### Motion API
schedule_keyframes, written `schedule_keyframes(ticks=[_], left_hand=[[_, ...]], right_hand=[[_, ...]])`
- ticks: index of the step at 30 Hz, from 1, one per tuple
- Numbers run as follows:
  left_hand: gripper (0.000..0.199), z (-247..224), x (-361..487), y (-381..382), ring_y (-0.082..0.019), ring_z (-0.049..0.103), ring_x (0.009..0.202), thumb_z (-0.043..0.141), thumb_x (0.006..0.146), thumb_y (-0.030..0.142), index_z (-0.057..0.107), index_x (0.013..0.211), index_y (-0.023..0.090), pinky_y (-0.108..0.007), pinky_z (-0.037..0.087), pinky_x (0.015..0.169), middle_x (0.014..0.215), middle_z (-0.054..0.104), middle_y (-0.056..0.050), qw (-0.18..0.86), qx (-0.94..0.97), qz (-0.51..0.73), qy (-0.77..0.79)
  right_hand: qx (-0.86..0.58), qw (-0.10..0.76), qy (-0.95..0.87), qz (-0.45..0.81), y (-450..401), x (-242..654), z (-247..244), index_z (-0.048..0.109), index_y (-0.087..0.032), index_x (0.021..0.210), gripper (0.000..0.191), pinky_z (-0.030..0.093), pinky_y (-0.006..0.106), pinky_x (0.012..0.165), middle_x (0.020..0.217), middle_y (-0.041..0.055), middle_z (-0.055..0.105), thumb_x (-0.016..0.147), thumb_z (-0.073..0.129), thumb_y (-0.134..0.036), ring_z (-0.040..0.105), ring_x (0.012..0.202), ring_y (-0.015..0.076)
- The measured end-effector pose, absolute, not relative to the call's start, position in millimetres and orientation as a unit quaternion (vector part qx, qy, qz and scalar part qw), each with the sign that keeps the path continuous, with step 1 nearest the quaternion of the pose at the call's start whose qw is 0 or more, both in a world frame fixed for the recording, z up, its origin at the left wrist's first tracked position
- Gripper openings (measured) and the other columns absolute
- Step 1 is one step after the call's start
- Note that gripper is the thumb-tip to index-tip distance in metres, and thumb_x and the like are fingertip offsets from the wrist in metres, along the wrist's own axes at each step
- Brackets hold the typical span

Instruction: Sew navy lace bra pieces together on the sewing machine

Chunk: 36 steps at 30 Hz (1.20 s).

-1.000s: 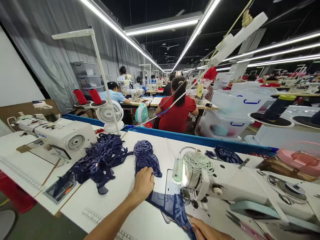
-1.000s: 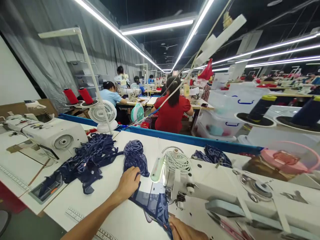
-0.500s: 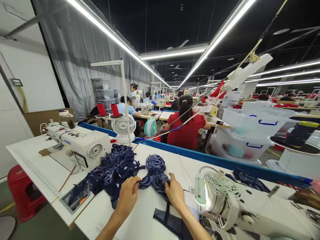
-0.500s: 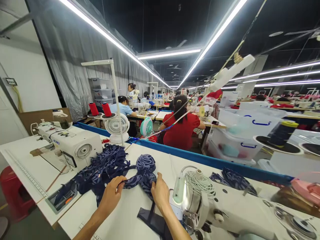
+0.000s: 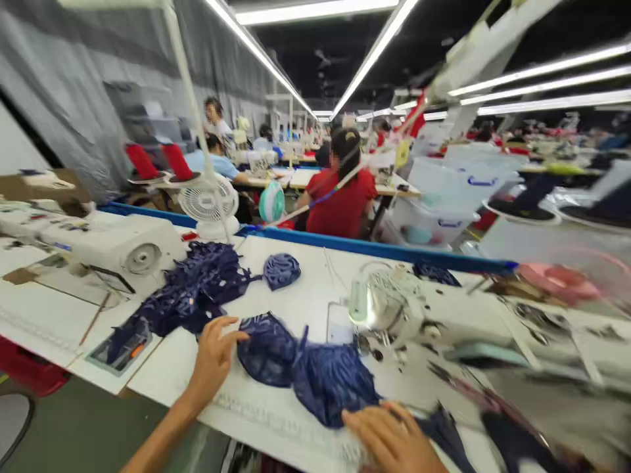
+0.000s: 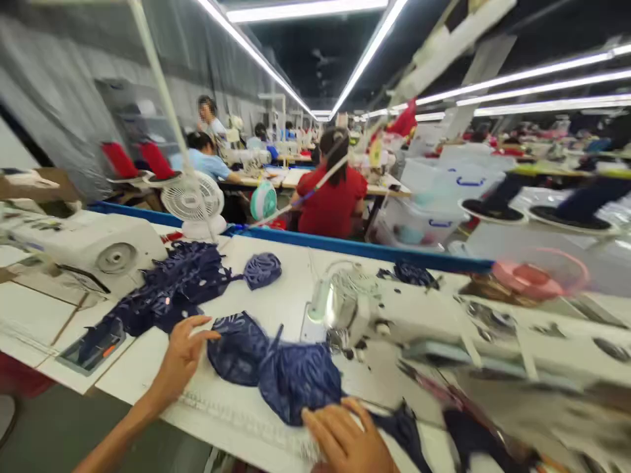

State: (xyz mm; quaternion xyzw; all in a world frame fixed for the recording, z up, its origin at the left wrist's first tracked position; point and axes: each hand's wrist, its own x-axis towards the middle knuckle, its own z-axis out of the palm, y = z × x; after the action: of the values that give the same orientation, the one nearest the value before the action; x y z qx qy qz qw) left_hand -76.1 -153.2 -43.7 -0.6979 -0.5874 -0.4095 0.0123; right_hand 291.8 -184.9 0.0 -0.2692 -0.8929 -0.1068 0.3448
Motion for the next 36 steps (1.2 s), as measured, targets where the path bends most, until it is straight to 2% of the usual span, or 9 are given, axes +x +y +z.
schedule_keyframes(ticks=[8, 11, 16, 18, 20, 23, 25, 31, 36], left_hand=[[0.031, -4, -4, -158, -0.023, 0.055, 0.103, 0.045, 0.084, 0.002, 0.067, 0.093, 0.022, -0.042, 0.045, 0.092, 0.102, 0.063, -0.006, 0.051, -0.74, -0.422, -0.521], [0.031, 10, 47, -141, -0.022, 0.056, 0.105, 0.044, 0.088, 0.004, 0.066, 0.099, 0.022, -0.042, 0.046, 0.094, 0.104, 0.063, -0.006, 0.006, -0.796, -0.401, -0.454], [0.02, 18, 81, -128, -0.03, 0.036, 0.136, 0.057, 0.089, 0.017, 0.065, 0.106, 0.024, -0.053, 0.03, 0.113, 0.141, 0.047, -0.009, -0.088, -0.918, -0.24, -0.304], [0.015, 20, 79, -135, -0.026, 0.048, 0.127, 0.052, 0.092, 0.018, 0.065, 0.098, 0.023, -0.051, 0.03, 0.114, 0.127, 0.06, -0.007, -0.159, -0.923, -0.21, -0.28], [0.019, 24, 76, -142, -0.019, 0.063, 0.1, 0.043, 0.096, 0.018, 0.062, 0.097, 0.022, -0.038, 0.045, 0.101, 0.101, 0.069, -0.004, -0.23, -0.9, -0.207, -0.306], [0.02, 28, 81, -141, -0.013, 0.062, 0.071, 0.041, 0.098, 0.026, 0.06, 0.097, 0.021, -0.023, 0.049, 0.069, 0.081, 0.066, 0.0, -0.271, -0.853, -0.225, -0.384], [0.019, 24, 92, -127, -0.014, 0.061, 0.071, 0.044, 0.098, 0.03, 0.06, 0.093, 0.021, -0.023, 0.046, 0.067, 0.08, 0.064, 0.0, -0.246, -0.839, -0.229, -0.427], [0.017, -22, 115, -87, -0.019, 0.06, 0.078, 0.049, 0.095, 0.029, 0.059, 0.084, 0.02, -0.027, 0.043, 0.069, 0.083, 0.062, -0.002, -0.173, -0.833, -0.183, -0.492], [0.015, -32, 106, -106, -0.017, 0.062, 0.079, 0.051, 0.094, 0.032, 0.059, 0.087, 0.022, -0.026, 0.044, 0.07, 0.086, 0.065, -0.001, -0.193, -0.822, -0.187, -0.503]], right_hand=[[-0.578, 0.297, -0.759, 0.04, -185, 319, -23, 0.06, -0.021, 0.106, 0.018, 0.045, 0.041, 0.076, 0.093, 0.007, 0.069, 0.096, 0.047, -0.029, 0.062, 0.086, 0.025], [-0.576, 0.315, -0.754, 0.039, -166, 298, -25, 0.058, -0.018, 0.111, 0.02, 0.042, 0.039, 0.074, 0.089, 0.0067, 0.069, 0.095, 0.048, -0.024, 0.062, 0.084, 0.0242], [-0.43, 0.373, -0.82, 0.062, -180, 282, -11, 0.056, -0.019, 0.112, 0.025, 0.04, 0.033, 0.078, 0.092, 0.0054, 0.067, 0.093, 0.043, -0.009, 0.058, 0.085, 0.0183], [-0.429, 0.399, -0.804, 0.104, -194, 281, -6, 0.054, -0.019, 0.113, 0.025, 0.04, 0.034, 0.08, 0.094, 0.0061, 0.065, 0.092, 0.044, -0.009, 0.057, 0.086, 0.0188], [-0.463, 0.391, -0.772, 0.191, -202, 281, -3, 0.056, -0.02, 0.1, 0.015, 0.042, 0.031, 0.075, 0.087, 0.0037, 0.063, 0.091, 0.046, -0.013, 0.057, 0.082, 0.0181], [-0.472, 0.345, -0.716, 0.382, -193, 284, -2, 0.049, -0.021, 0.075, 0.018, 0.041, 0.024, 0.059, 0.068, -0.0025, 0.056, 0.092, 0.048, -0.019, 0.056, 0.065, 0.0135], [-0.461, 0.331, -0.691, 0.448, -177, 291, -5, 0.05, -0.021, 0.076, 0.019, 0.043, 0.022, 0.058, 0.066, -0.0035, 0.057, 0.095, 0.046, -0.023, 0.057, 0.062, 0.0123], [-0.401, 0.259, -0.869, 0.128, -138, 322, -27, 0.06, -0.017, 0.116, 0.04, 0.044, 0.038, 0.087, 0.119, 0.0119, 0.063, 0.089, 0.036, -0.002, 0.058, 0.103, 0.0217], [-0.382, 0.228, -0.894, 0.042, -151, 323, -36, 0.06, -0.016, 0.119, 0.026, 0.041, 0.038, 0.089, 0.117, 0.0115, 0.065, 0.097, 0.048, -0.024, 0.055, 0.109, 0.023]])
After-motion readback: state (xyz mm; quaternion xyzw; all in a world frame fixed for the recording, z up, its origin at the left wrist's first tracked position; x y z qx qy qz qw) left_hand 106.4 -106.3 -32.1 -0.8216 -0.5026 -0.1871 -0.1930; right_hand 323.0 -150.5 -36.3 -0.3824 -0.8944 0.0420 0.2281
